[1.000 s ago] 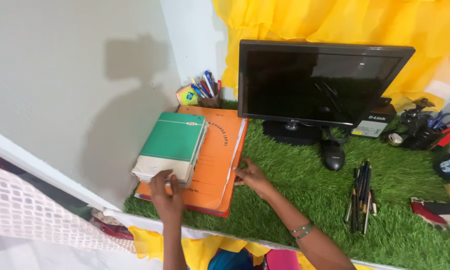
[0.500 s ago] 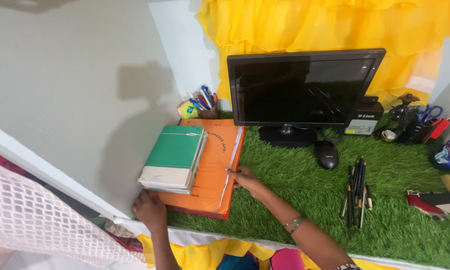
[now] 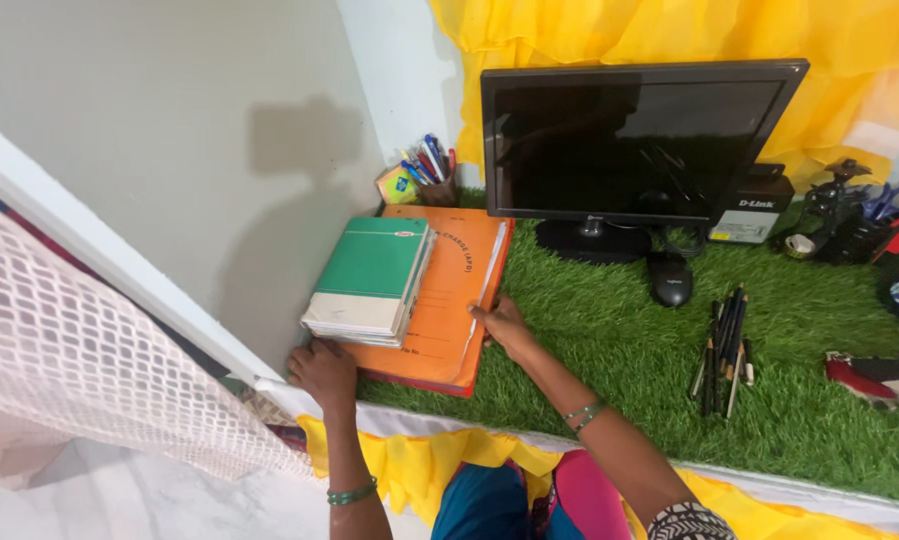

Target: The person organizes a cluttered desk by picking up pens, pencils, and an eraser, placing them into a pen holder. They then remove a stack of files and folders, clear the surface, and place the files back in a neat stack.

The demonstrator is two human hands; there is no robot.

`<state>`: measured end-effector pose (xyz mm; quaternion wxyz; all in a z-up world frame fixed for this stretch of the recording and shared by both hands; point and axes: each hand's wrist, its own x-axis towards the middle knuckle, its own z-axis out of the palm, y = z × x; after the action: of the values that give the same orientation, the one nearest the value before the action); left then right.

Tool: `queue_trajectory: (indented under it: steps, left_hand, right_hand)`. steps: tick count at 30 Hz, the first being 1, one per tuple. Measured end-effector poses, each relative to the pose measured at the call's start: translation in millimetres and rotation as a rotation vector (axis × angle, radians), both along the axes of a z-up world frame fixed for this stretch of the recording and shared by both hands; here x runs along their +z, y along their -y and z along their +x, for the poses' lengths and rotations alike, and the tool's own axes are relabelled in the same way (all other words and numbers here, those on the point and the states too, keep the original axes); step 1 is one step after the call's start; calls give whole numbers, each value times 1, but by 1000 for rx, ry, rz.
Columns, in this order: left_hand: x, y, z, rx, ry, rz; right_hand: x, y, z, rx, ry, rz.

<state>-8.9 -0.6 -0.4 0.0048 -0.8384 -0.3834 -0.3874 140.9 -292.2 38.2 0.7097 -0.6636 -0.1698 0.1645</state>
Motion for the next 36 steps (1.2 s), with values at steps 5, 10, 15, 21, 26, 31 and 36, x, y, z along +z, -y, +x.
queue_trajectory:
  steps: [5,10,15,21,26,31,36]
  left_hand:
    - [7,9,-24,-61,50,-40]
    - [15,30,-52,-97,55,-146]
    - [7,6,-57,-200,131,-223]
    - [-23,-24,-36,-197,40,-246]
    - [-22,-29,-27,-165,25,-387]
    - [-14,-24,-35,-236,158,-510]
    - [-4,-15,-49,-287,185,-604]
  right_hand:
    - [6,10,-26,-21,36,-30]
    - [-4,14,-32,-82,15,-212]
    - [-6,15,-31,-67,-58,-232]
    - [11,19,-33,-55,-117,-254]
    - [30,10,-37,-86,-126,-282]
    - [26,10,-38,-121,-25,-139]
    - [8,6,-24,-168,-14,43]
